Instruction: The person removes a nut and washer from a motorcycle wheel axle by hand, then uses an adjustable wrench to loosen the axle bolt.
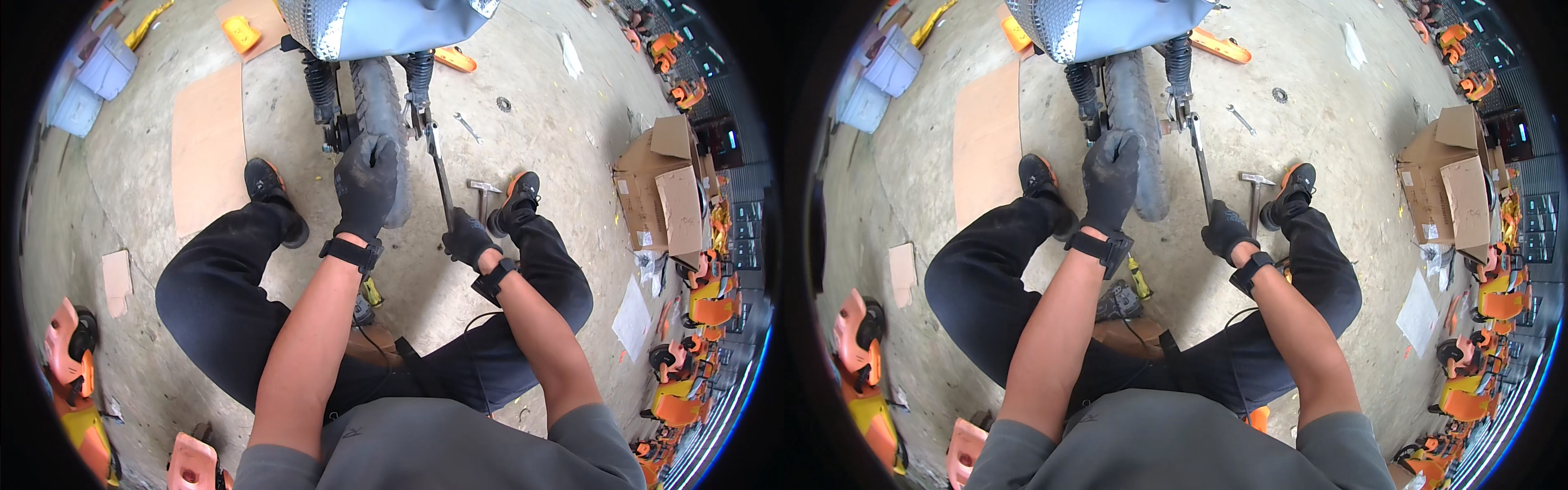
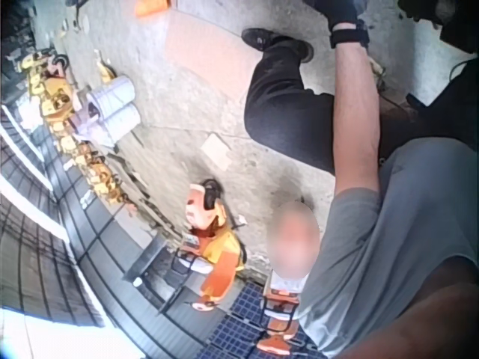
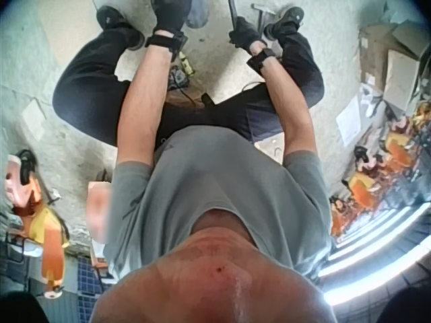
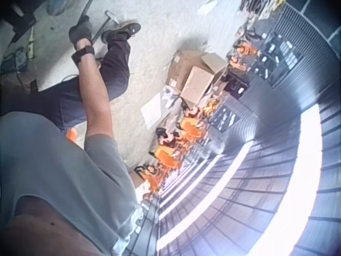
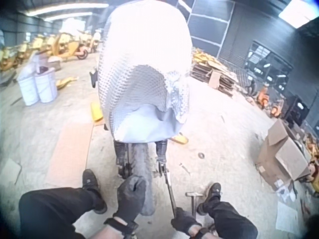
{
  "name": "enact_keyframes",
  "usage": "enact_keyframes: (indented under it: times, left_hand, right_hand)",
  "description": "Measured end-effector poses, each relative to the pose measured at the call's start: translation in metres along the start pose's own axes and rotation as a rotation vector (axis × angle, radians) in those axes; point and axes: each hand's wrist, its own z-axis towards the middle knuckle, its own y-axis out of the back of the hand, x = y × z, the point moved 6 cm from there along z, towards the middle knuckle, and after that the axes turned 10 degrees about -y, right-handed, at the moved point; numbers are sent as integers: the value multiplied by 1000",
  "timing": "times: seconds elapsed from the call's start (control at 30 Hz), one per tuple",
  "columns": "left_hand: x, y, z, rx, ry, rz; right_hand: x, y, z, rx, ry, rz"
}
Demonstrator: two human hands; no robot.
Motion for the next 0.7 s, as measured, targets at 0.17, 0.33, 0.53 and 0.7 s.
enact_keyframes:
  times: [0.17, 0.33, 0.53, 0.7]
  left_hand:
    - [2, 1, 3, 90, 264, -120]
    - [0, 0, 1, 49, 395, -209]
    - [-4, -2, 1, 127, 409, -155]
    - [1, 4, -6, 120, 502, -194]
  right_hand:
    - [-34, -78, 71, 150, -187, 252]
    - [-49, -129, 134, 170, -251, 202]
    - [-35, -119, 157, -95, -174, 151]
    - [-5, -113, 158, -96, -220, 261]
